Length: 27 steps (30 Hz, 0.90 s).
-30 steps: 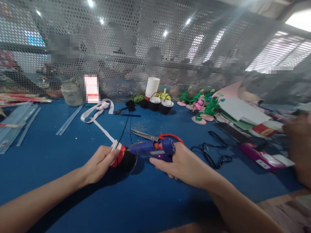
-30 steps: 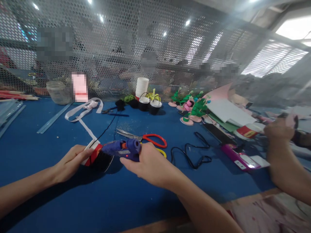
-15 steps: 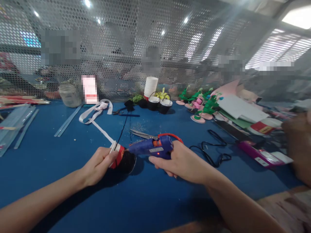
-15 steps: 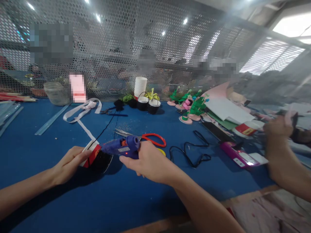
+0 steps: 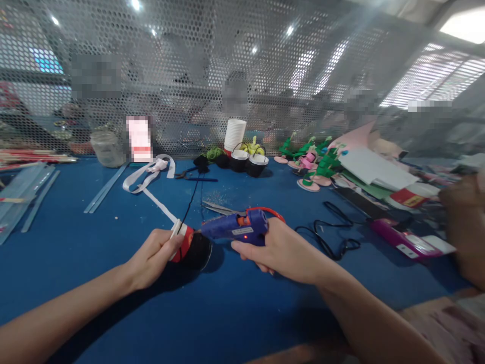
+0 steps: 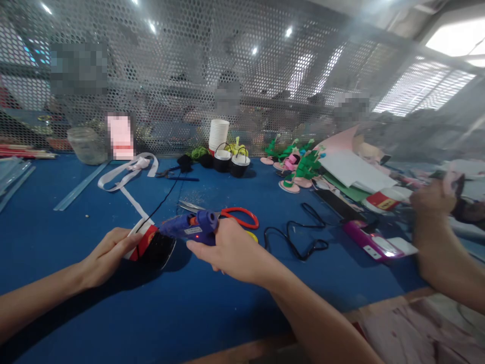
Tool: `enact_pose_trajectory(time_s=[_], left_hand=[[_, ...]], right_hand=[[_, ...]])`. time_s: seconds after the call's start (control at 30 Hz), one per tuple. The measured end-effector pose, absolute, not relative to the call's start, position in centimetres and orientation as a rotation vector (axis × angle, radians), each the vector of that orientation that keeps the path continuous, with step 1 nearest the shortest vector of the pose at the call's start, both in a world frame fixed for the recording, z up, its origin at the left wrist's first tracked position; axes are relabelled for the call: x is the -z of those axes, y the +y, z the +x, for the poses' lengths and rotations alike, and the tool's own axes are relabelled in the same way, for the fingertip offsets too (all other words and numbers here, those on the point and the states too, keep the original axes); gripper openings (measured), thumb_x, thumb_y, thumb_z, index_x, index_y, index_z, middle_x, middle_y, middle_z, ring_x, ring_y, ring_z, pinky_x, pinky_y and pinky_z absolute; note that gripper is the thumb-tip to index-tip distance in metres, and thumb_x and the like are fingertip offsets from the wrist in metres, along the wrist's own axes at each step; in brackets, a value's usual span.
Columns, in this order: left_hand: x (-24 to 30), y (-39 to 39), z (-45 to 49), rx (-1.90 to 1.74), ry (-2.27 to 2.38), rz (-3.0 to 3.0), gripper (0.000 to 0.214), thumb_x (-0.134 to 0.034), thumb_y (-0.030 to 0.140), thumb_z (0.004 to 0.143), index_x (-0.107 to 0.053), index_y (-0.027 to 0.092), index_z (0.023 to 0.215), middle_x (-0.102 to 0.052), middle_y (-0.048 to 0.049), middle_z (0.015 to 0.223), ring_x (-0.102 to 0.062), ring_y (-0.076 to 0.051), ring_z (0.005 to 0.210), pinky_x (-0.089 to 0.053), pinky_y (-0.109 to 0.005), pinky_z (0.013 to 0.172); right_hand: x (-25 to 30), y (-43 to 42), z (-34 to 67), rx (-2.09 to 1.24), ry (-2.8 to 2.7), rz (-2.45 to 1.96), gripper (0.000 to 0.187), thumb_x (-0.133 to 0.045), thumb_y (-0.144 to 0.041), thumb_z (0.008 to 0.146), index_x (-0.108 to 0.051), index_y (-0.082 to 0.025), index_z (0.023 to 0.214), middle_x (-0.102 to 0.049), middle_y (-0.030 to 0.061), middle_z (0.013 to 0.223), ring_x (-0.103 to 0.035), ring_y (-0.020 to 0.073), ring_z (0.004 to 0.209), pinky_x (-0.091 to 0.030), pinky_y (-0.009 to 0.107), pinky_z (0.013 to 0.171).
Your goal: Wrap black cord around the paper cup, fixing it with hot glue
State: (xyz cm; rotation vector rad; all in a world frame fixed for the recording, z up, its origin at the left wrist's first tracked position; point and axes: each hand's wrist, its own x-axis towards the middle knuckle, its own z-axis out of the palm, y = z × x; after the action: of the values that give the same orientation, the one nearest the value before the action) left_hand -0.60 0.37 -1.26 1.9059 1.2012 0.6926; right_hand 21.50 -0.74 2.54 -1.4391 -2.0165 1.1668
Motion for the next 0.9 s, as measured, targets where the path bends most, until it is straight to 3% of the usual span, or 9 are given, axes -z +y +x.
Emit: enact_pose_trajectory(time_s=[0.47,0.6,0.73,0.9], left_hand=[[1.0,0.3,-0.5,-0.690,1.189,1.915,0.035,-0.025,0.033,0.078,-0.030,0.018,0.047,-0.028,0.0046,0.047,-0.026,-0.008,0.046,-0.025,-0.021,0.045],[1.0,0.2,-0.3,-0.683,1.254,1.838,0.036,-0.026,0.036,0.077,-0.029,0.018,0.046,-0.027,0.0049,0.047,-0.025,-0.008,0.046,-0.024,-0.021,0.045],[1.2,0.3,-0.1,-0.686,1.288,1.741,0.039,-0.026,0.042,0.077,-0.035,0.017,0.048,-0.028,0.0049,0.048,-0.025,-0.009,0.046,-0.024,-0.022,0.045],[1.3,0.3,0.0,-0.705,1.263,1.631,0.039,-0.028,0.044,0.076,-0.042,0.016,0.053,-0.033,0.0045,0.049,-0.028,-0.009,0.047,-0.025,-0.022,0.046]], right_hand=[[-2.8,-1.3,21.1,-1.149,-1.995,-1.514,0.019,-0.048,-0.033,0.071,-0.049,-0.015,0.063,-0.046,-0.0035,0.044,-0.044,0.0060,0.036,-0.035,0.015,0.034],[-2.8,-1.6,20.9,-0.993,-2.051,-1.551,0.018,-0.050,-0.031,0.068,-0.045,-0.016,0.060,-0.042,-0.0044,0.044,-0.038,0.0053,0.036,-0.030,0.016,0.033],[-2.6,-2.0,20.7,-0.882,-2.082,-1.459,0.018,-0.050,-0.029,0.067,-0.042,-0.017,0.056,-0.037,-0.0055,0.045,-0.030,0.0046,0.038,-0.027,0.016,0.034],[-2.5,-2.3,20.5,-0.821,-2.140,-1.369,0.015,-0.049,-0.026,0.068,-0.043,-0.017,0.057,-0.040,-0.0044,0.048,-0.032,0.0064,0.043,-0.030,0.017,0.039]])
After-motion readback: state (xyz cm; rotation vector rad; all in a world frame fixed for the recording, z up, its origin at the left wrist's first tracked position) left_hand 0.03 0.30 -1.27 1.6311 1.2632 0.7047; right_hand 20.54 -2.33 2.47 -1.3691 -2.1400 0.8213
